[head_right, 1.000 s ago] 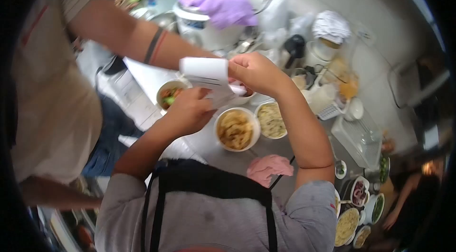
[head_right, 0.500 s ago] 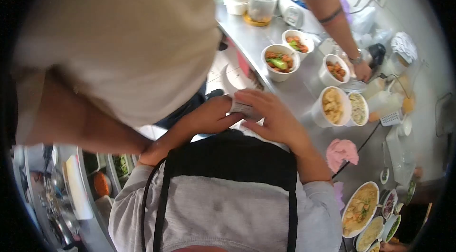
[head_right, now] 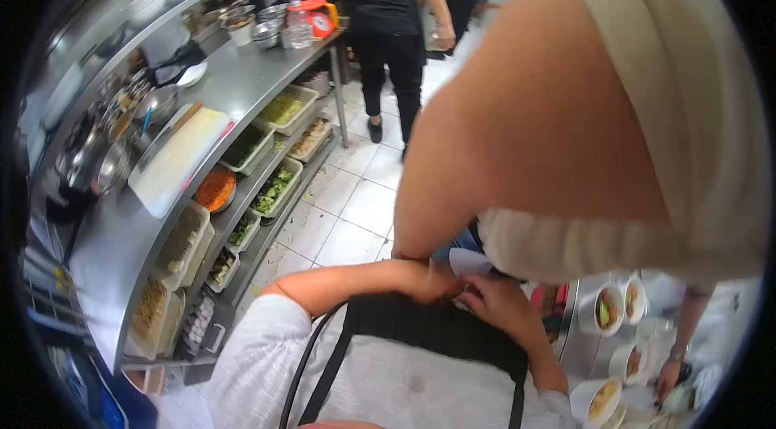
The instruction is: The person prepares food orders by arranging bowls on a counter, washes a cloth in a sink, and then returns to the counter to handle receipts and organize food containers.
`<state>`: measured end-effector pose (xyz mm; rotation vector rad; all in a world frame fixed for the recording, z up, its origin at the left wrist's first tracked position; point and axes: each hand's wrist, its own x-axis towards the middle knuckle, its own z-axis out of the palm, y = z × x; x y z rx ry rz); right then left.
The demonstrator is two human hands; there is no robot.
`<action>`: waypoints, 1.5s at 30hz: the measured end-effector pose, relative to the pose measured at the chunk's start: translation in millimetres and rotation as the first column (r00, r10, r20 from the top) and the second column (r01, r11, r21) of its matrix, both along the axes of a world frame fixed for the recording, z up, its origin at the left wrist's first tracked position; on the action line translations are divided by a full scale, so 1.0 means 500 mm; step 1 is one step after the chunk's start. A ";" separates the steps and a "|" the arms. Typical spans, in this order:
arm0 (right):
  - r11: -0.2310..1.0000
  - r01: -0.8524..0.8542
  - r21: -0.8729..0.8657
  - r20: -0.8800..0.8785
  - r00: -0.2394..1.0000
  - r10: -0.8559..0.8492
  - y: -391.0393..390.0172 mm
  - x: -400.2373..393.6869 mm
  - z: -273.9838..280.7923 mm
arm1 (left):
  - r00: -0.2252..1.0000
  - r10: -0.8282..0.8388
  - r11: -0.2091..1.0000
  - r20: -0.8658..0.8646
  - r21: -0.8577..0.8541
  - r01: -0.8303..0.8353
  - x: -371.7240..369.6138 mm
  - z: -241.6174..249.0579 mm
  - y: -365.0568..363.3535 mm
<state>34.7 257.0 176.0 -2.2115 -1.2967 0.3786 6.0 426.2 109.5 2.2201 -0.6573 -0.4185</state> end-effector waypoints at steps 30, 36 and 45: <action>0.638 0.673 -0.375 -0.096 0.656 -0.749 0.538 0.285 -0.509 | 0.163 0.981 0.017 -0.108 -0.784 -0.620 0.203 0.404 1.476; 0.696 0.585 -0.417 -0.113 0.726 -0.678 0.665 0.527 -0.618 | -0.349 0.909 0.006 0.227 -0.845 -0.534 0.304 0.659 1.658; 0.838 0.544 -0.039 -0.207 0.816 -0.539 0.985 0.862 -0.441 | -0.621 0.782 -0.228 -0.054 -0.952 -0.204 0.308 0.905 1.834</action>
